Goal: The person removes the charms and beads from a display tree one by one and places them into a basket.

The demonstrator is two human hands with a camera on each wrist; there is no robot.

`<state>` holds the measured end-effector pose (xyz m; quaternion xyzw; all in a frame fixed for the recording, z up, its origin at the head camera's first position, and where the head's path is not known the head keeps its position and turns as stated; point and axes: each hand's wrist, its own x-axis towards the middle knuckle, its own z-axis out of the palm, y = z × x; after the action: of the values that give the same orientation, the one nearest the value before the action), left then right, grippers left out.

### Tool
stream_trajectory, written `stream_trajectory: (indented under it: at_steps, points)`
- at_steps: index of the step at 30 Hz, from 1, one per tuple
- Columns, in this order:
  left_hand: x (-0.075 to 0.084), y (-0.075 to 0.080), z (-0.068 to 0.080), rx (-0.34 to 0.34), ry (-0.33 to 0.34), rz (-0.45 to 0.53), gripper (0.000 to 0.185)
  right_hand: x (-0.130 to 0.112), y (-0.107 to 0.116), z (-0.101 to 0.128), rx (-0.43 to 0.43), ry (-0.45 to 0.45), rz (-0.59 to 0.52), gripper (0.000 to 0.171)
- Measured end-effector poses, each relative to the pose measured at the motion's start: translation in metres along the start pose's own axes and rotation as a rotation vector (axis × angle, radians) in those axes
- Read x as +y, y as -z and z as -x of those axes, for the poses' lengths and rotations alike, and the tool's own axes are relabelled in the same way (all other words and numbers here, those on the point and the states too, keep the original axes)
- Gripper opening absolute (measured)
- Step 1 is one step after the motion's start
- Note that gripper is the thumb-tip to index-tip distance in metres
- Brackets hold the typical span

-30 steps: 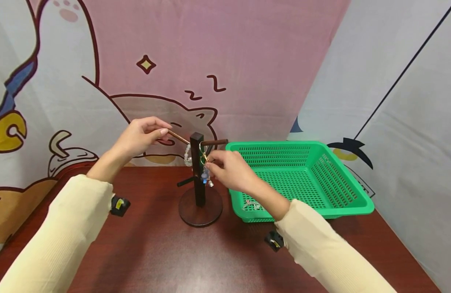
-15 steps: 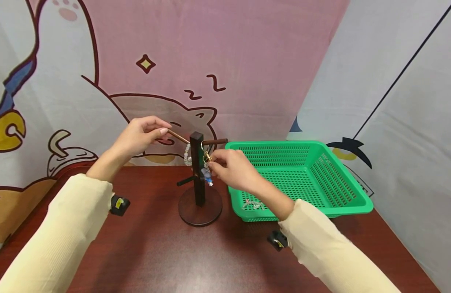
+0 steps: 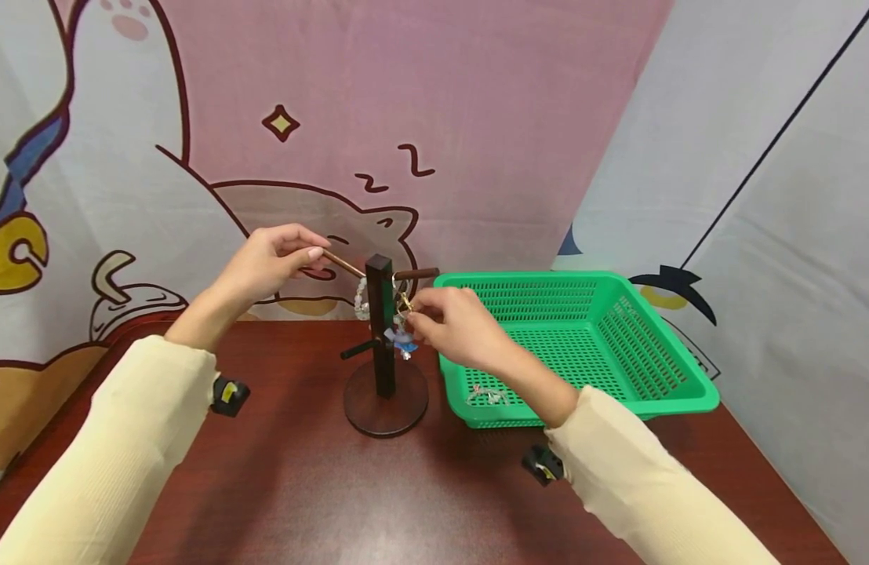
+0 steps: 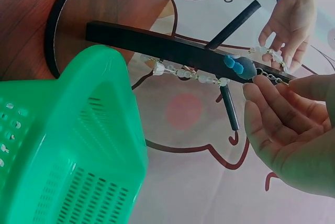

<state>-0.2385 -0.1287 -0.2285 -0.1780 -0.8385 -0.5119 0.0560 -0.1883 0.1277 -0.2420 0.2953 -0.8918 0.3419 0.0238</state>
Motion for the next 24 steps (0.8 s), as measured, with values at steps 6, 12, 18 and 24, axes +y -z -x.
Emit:
stream_trajectory:
  at_steps: [6,12,18,24]
  points:
    - [0.001,-0.001,-0.001,-0.014,0.016,-0.018,0.020,0.002,0.003,0.003,0.005,0.006,0.018,0.009]
    - [0.001,0.000,-0.001,-0.012,0.015,-0.012,0.020,0.002,0.007,0.006,0.008,0.004,0.030,0.010]
    - [0.001,0.000,-0.001,-0.014,0.013,-0.017,0.020,0.002,0.012,0.009,0.005,0.000,0.015,0.010]
    - [0.001,0.000,-0.001,-0.013,0.011,-0.021,0.020,0.002,0.015,0.011,0.001,0.002,0.007,0.010]
